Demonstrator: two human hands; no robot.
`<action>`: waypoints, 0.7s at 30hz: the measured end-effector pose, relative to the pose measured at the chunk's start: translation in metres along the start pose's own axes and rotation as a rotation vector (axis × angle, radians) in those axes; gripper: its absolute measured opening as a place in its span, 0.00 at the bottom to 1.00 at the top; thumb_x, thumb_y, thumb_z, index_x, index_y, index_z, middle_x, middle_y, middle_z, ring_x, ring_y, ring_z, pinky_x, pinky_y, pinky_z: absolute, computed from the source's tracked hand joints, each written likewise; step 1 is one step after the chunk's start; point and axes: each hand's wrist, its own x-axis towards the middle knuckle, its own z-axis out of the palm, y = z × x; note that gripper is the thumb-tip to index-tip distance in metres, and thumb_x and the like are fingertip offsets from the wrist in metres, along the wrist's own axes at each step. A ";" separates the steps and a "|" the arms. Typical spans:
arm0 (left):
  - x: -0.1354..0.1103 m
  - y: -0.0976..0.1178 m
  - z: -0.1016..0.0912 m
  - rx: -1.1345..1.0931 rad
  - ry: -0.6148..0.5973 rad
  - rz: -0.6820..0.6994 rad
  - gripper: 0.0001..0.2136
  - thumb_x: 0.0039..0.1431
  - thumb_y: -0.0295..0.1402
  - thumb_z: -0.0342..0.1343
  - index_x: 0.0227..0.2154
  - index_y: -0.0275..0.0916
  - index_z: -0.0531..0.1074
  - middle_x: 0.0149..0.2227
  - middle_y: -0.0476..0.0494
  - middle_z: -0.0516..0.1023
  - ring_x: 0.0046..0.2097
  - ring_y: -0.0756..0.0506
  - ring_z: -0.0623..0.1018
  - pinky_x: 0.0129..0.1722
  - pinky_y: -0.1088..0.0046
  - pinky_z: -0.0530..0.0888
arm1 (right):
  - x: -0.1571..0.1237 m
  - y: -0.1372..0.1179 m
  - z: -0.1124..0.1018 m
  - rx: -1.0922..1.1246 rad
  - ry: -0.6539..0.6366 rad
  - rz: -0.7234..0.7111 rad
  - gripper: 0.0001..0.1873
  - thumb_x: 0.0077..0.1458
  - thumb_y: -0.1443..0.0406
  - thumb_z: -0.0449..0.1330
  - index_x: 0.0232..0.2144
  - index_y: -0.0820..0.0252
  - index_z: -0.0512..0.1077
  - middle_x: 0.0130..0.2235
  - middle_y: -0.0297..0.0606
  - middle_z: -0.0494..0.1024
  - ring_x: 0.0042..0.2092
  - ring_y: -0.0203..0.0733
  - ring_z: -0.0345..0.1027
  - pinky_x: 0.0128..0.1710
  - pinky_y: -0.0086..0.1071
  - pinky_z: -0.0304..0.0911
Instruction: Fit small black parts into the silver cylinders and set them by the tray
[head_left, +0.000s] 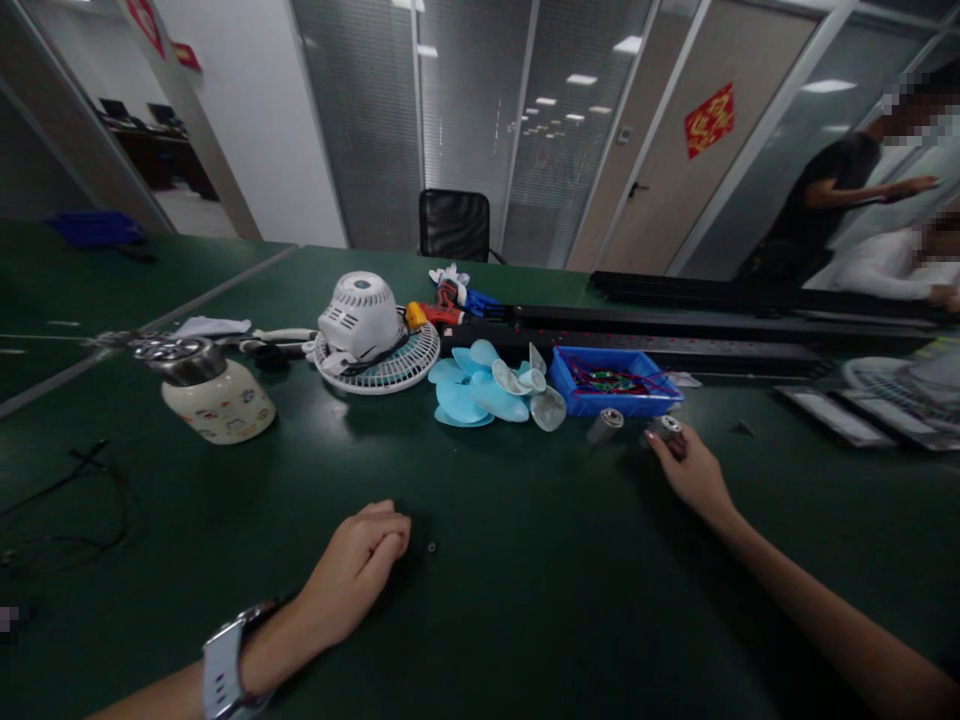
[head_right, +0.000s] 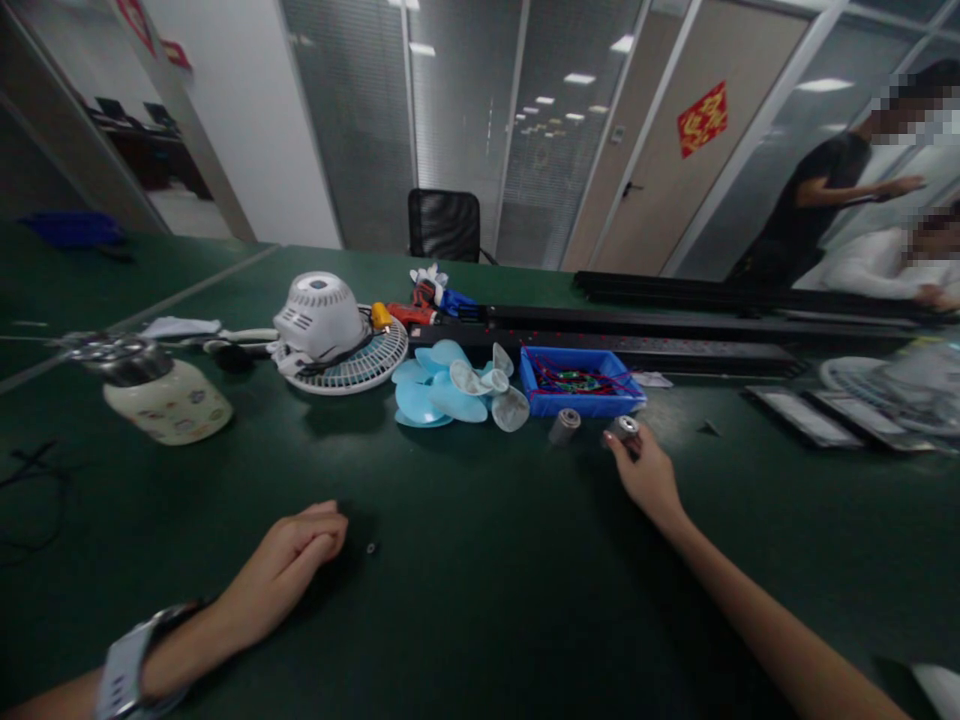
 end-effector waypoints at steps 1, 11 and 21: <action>0.000 0.000 0.000 -0.001 0.002 -0.002 0.16 0.61 0.34 0.34 0.18 0.42 0.54 0.20 0.52 0.59 0.27 0.46 0.67 0.38 0.66 0.66 | -0.003 -0.001 -0.001 -0.015 0.019 -0.003 0.33 0.51 0.47 0.59 0.53 0.61 0.64 0.49 0.51 0.76 0.51 0.56 0.72 0.52 0.51 0.65; 0.000 0.001 0.000 0.003 0.016 0.006 0.17 0.62 0.34 0.35 0.18 0.42 0.55 0.20 0.51 0.60 0.27 0.46 0.66 0.33 0.69 0.64 | -0.101 -0.124 0.022 -0.074 -0.319 -0.774 0.15 0.57 0.61 0.61 0.48 0.49 0.73 0.40 0.37 0.77 0.41 0.42 0.71 0.42 0.37 0.65; 0.000 0.002 0.000 -0.009 0.004 0.008 0.17 0.62 0.35 0.35 0.17 0.42 0.54 0.19 0.50 0.62 0.27 0.45 0.67 0.31 0.69 0.62 | -0.121 -0.192 0.119 0.098 -0.793 -0.809 0.12 0.53 0.53 0.64 0.38 0.47 0.80 0.29 0.30 0.74 0.32 0.32 0.68 0.33 0.28 0.58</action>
